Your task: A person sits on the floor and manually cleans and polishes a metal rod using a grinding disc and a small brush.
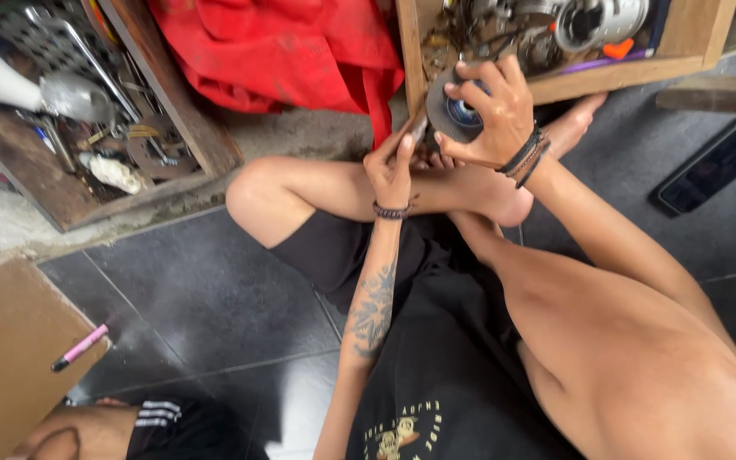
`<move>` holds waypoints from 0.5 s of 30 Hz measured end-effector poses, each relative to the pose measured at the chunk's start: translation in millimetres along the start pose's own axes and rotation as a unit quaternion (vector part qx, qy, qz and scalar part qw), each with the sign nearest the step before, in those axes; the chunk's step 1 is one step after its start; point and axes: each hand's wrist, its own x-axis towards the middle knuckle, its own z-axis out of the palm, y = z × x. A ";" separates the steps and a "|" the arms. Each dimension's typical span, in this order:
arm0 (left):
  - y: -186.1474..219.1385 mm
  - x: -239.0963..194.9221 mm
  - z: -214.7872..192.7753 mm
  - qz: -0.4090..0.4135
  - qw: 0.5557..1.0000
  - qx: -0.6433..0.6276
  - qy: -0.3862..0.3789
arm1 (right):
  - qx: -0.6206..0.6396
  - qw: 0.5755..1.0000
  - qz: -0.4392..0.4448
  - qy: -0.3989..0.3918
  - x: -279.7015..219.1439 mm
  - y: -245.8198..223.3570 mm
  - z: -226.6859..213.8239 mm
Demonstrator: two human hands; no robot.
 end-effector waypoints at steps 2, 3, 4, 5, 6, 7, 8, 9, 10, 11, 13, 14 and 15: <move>1.9 2.0 -0.4 0.045 0.999 0.024 -0.008 | -0.010 1.000 0.015 0.008 -4.0 4.2 3.4; -0.2 3.1 -0.8 0.084 0.995 0.053 -0.009 | 0.012 1.000 0.000 -0.001 -10.0 8.1 8.0; -3.1 -4.9 -2.2 0.114 0.990 0.081 -0.013 | 0.035 0.999 -0.008 -0.015 -23.6 7.1 11.3; 9.8 6.5 -0.7 0.114 0.990 0.081 -0.015 | 0.033 0.999 -0.007 -0.014 -8.8 13.2 6.0; 22.5 6.4 1.3 0.106 0.987 0.114 -0.034 | 0.023 1.000 0.011 -0.007 0.0 15.2 -1.5; 35.6 6.3 2.9 0.097 0.983 0.146 -0.053 | 0.013 1.000 0.028 -0.001 8.8 16.8 -9.0; 36.0 3.5 0.0 0.105 0.982 0.147 -0.053 | 0.011 1.000 0.023 0.005 7.4 5.8 -13.7; 37.3 1.1 -2.1 0.109 0.981 0.152 -0.059 | 0.024 1.000 0.004 -0.018 6.4 -4.9 -19.4; 38.7 -0.6 -2.3 0.110 0.979 0.157 -0.068 | 0.035 0.998 -0.012 -0.043 5.2 -14.2 -26.3; 37.9 11.5 0.5 0.114 0.979 0.157 -0.069 | 0.032 0.999 -0.014 -0.040 15.6 2.4 -17.8; 32.9 7.0 3.4 0.127 0.975 0.176 -0.044 | 0.006 1.000 0.016 -0.024 13.9 21.5 -4.2; 34.7 1.1 2.2 0.128 0.975 0.175 -0.042 | 0.006 1.000 0.014 -0.025 5.7 11.3 -9.6; 38.0 -4.1 1.0 0.127 0.974 0.182 -0.044 | 0.015 0.999 0.012 -0.039 -1.2 0.8 -15.7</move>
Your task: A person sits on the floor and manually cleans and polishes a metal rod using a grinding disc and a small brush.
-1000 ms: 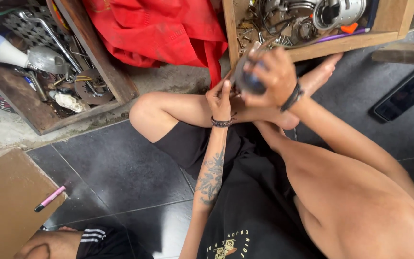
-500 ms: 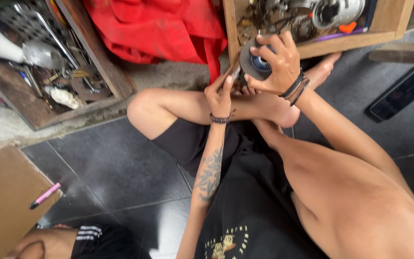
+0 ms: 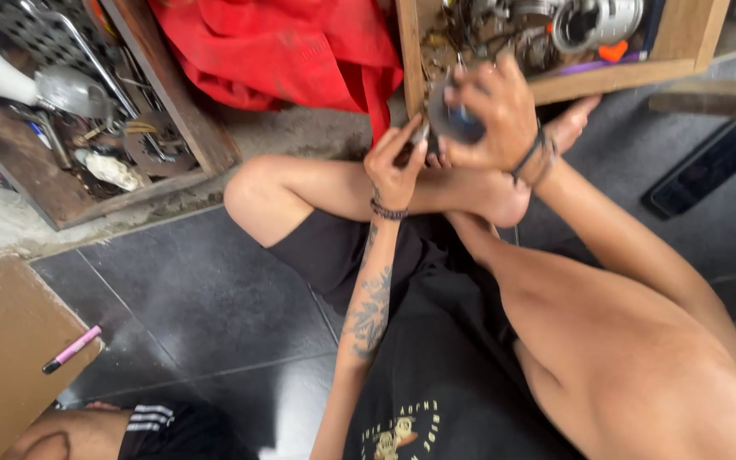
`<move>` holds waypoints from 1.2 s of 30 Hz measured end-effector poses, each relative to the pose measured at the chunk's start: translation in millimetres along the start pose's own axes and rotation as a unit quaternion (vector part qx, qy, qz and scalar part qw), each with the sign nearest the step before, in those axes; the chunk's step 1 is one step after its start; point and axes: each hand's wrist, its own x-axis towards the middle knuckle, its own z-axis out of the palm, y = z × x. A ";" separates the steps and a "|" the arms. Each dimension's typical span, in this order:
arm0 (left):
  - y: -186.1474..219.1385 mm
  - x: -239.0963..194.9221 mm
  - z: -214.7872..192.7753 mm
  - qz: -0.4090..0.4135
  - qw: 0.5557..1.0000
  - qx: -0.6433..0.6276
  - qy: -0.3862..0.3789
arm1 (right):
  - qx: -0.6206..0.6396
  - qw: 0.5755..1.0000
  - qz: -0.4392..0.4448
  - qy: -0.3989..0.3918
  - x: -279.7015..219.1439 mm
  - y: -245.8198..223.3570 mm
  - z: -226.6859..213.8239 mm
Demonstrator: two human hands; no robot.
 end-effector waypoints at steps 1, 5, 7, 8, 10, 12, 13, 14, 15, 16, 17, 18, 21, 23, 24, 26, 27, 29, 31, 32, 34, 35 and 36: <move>1.6 7.4 -1.6 0.009 1.000 0.007 -0.001 | 0.005 1.000 -0.008 -0.008 1.3 -4.0 -4.0; -1.0 5.0 4.3 -0.009 1.000 -0.005 0.017 | -0.016 0.999 -0.040 -0.021 7.6 17.4 4.5; -0.5 12.7 4.1 -0.017 1.000 -0.003 0.023 | -0.012 0.999 -0.028 0.028 14.9 9.7 2.0; -2.6 11.3 4.0 -0.010 1.000 -0.003 0.026 | -0.014 0.999 -0.034 0.033 14.4 5.4 1.2; -6.6 0.5 4.1 -0.030 0.999 -0.028 0.025 | -0.036 0.998 -0.052 -0.024 6.3 -5.9 0.5; -7.4 5.1 3.6 -0.032 0.998 -0.042 0.014 | -0.043 0.998 -0.045 -0.014 14.9 13.2 -1.3; -7.1 8.2 2.1 -0.028 0.998 -0.056 0.007 | -0.051 0.998 -0.044 0.000 21.4 22.5 -1.9; -3.6 -3.0 0.3 -0.031 0.998 -0.054 0.009 | -0.047 0.998 -0.045 -0.002 9.8 9.7 -3.3; -3.1 1.9 0.8 -0.014 0.999 -0.034 0.017 | -0.034 0.998 -0.050 -0.015 9.8 5.8 -4.9; -2.7 7.6 1.7 0.002 1.000 -0.013 0.025 | -0.021 0.998 -0.055 -0.027 9.9 2.9 -6.5; -4.1 8.3 2.2 0.003 1.000 -0.012 0.025 | -0.021 0.998 -0.055 -0.026 12.5 9.0 -4.1; -6.9 8.3 3.3 -0.005 1.000 -0.012 0.024 | -0.024 0.997 -0.063 -0.025 13.9 15.6 -0.7; -5.7 4.5 6.2 -0.007 1.000 -0.003 0.028 | -0.020 0.999 -0.047 -0.013 7.6 22.5 1.0; -9.2 11.1 5.5 0.020 0.999 0.010 0.039 | -0.019 0.999 -0.037 0.014 6.0 25.2 2.9; -16.3 14.5 6.6 0.051 0.997 0.004 0.049 | -0.013 0.999 -0.036 -0.001 2.1 28.2 6.3; -13.2 4.2 4.2 0.069 0.996 -0.002 0.048 | -0.002 0.999 -0.020 -0.024 -7.0 28.8 5.5; -4.5 6.9 4.9 0.046 0.998 -0.001 0.043 | -0.040 0.999 -0.023 -0.018 1.7 37.0 -0.9; 4.6 6.1 7.0 0.029 0.999 0.001 0.038 | -0.079 0.996 -0.028 -0.008 9.1 42.2 -14.3; 4.3 3.6 10.2 0.049 0.993 0.066 0.087 | 0.097 0.993 0.067 0.028 11.0 39.3 -27.4; 7.9 13.2 9.0 0.053 0.992 0.065 0.090 | 0.096 0.993 0.062 0.031 20.4 35.0 -28.4; 16.0 10.1 6.8 0.052 0.992 0.068 0.088 | 0.098 0.993 0.060 0.020 20.1 17.2 -29.1; 13.9 9.1 7.0 0.047 0.993 0.069 0.086 | 0.100 0.993 0.064 0.017 18.5 12.8 -22.2; 12.2 8.1 7.1 0.048 0.992 0.070 0.092 | 0.079 0.996 0.040 0.006 17.0 8.2 -15.7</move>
